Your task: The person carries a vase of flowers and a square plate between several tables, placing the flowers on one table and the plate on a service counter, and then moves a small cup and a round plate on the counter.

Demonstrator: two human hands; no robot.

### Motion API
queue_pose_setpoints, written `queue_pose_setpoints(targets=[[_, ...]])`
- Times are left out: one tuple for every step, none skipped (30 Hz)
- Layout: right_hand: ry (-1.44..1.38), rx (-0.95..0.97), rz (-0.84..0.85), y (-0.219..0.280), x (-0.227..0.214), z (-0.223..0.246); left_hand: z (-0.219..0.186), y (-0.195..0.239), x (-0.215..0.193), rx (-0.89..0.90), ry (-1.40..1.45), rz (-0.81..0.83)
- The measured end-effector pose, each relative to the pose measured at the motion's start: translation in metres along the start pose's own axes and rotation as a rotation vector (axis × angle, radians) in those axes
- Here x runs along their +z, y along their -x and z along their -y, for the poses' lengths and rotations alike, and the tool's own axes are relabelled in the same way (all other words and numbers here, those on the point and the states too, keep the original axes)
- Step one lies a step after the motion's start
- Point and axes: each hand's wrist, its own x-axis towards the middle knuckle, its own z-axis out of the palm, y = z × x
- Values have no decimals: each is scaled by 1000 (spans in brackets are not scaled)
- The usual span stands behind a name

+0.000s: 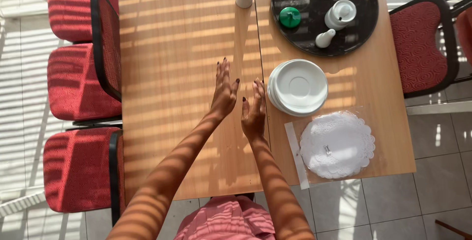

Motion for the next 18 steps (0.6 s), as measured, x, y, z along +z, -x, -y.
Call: queue_pose_setpoints(targets=[[-4,7,19,-3,6,-8,11,-20,15,-47,42,-1],[-21,17,20,-8,13,-15,22,-36,28,-93,84,-2],[-41,14,11,-17,22,-24,34,-56,39,-100,80,-13],[-48,8,20,-21,28,-31,46,-73,50,-117,95,-43],[-82,-2,10,-25,37,-38,60,-95,59,-132,106,-77],[-116,-13,0,-28,45,-47,74,-119,69,-136,99,-94],[-132,-13,9,-28,55,-56,90,-139,77,-111,77,-154],[-144,28,35,-27,65,-67,107,-158,83,-84,54,-213],[-148,73,53,-26,73,-79,121,-180,90,-88,46,-213],[-156,77,56,-23,80,-89,134,-201,96,-77,30,-264],[-147,86,55,-19,85,-98,143,-222,101,-63,16,-312],[-138,96,54,-17,91,-106,151,-243,104,-15,15,-335],[-138,105,60,-14,94,-112,156,-260,108,26,18,-355],[-160,89,47,-11,97,-115,157,-280,111,79,23,-421],[-181,71,37,-9,97,-117,155,-298,115,131,29,-487],[-180,80,46,-9,97,-117,150,-314,120,54,108,-502],[-186,88,16,-8,97,-117,144,-331,122,-24,185,-516],[-192,95,-15,-9,97,-116,138,-342,124,-100,230,-523]])
